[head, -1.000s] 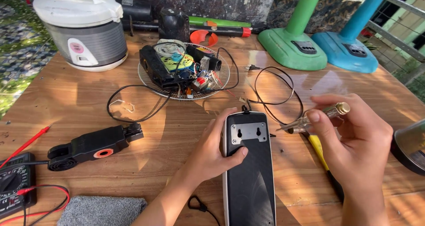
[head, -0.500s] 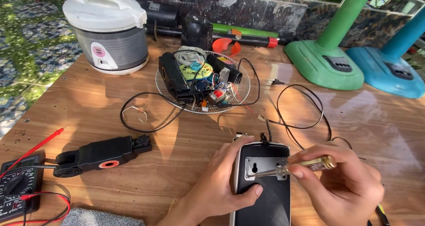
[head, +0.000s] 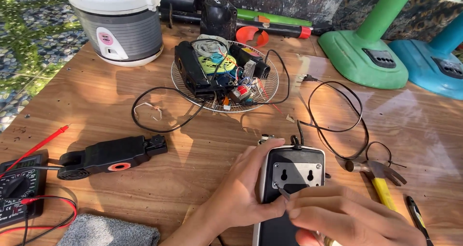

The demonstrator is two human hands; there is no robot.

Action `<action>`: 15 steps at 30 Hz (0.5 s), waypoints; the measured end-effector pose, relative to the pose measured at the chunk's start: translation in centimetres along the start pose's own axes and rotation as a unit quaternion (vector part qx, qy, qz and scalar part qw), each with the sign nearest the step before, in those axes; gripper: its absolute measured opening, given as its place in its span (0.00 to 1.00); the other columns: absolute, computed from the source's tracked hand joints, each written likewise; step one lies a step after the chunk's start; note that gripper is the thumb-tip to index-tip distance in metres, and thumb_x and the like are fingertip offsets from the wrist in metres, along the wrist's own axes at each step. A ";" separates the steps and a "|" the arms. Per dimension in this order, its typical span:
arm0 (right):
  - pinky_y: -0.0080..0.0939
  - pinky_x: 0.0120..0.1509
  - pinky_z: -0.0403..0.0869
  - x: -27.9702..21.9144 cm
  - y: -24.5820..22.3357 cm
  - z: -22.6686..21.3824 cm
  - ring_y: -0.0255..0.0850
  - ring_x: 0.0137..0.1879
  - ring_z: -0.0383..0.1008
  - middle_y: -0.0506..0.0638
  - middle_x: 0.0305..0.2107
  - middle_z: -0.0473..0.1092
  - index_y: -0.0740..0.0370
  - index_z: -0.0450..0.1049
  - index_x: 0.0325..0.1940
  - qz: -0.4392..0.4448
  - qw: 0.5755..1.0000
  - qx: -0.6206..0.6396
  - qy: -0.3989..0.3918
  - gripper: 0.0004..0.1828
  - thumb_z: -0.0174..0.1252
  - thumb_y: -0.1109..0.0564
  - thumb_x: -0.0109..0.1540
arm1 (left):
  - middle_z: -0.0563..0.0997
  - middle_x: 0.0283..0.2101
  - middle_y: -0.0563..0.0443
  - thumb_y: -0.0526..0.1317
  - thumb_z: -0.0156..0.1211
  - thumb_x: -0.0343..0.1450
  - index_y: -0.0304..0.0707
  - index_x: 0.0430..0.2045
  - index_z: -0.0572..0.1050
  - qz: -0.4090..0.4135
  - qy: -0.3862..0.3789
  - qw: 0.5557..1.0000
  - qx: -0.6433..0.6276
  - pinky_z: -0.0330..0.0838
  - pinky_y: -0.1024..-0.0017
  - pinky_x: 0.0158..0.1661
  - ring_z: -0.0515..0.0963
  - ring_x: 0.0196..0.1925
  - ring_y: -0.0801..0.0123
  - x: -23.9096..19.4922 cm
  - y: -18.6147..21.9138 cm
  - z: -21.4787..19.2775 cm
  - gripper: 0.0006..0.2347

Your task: The person disassembles a blue and white electric iron by removing screws from the base using a screwdriver. They then use a small flashlight to inspect the internal components and wiring inside the opened casing.

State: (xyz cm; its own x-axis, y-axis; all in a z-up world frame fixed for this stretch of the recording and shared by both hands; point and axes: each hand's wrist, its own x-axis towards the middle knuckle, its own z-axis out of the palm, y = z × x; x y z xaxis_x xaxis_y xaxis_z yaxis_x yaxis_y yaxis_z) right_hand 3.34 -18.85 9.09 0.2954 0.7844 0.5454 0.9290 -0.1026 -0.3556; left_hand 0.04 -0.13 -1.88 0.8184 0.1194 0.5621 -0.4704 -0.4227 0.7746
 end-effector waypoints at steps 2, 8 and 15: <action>0.43 0.70 0.79 -0.2 -0.1 0.3 0.27 0.50 0.91 0.36 0.40 0.86 0.49 0.84 0.42 -0.001 1.000 0.006 -0.021 0.11 0.59 0.50 0.60 | 0.71 0.63 0.48 0.49 0.61 0.65 0.43 0.67 0.57 -0.002 -0.025 1.000 -0.005 0.62 0.60 0.58 0.72 0.58 0.56 -0.1 -0.2 -0.1 0.34; 0.34 0.56 0.89 0.2 0.9 0.8 0.32 0.45 0.93 0.43 0.34 0.84 0.53 0.77 0.41 -0.039 0.999 0.032 0.001 0.07 0.56 0.59 0.61 | 0.71 0.66 0.50 0.55 0.61 0.65 0.44 0.66 0.58 0.008 -0.013 1.000 -0.007 0.63 0.60 0.60 0.73 0.61 0.55 0.0 0.4 -0.3 0.35; 0.48 0.44 0.91 -0.8 2.5 6.6 0.44 0.28 0.75 0.56 0.19 0.65 0.60 0.58 0.44 0.060 0.912 0.247 0.321 0.11 0.52 0.54 0.66 | 0.74 0.63 0.50 0.46 0.61 0.63 0.44 0.64 0.60 -0.007 0.005 1.000 -0.008 0.62 0.59 0.60 0.73 0.61 0.53 0.1 1.0 -0.2 0.32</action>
State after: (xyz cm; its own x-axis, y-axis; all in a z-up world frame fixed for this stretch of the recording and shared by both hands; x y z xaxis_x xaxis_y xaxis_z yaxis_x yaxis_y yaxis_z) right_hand 3.95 -15.71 2.78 0.6060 0.2493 0.7554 0.7137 0.2491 -0.6547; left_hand -0.45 -0.36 -0.97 0.8212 0.1338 0.5548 -0.4650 -0.4066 0.7864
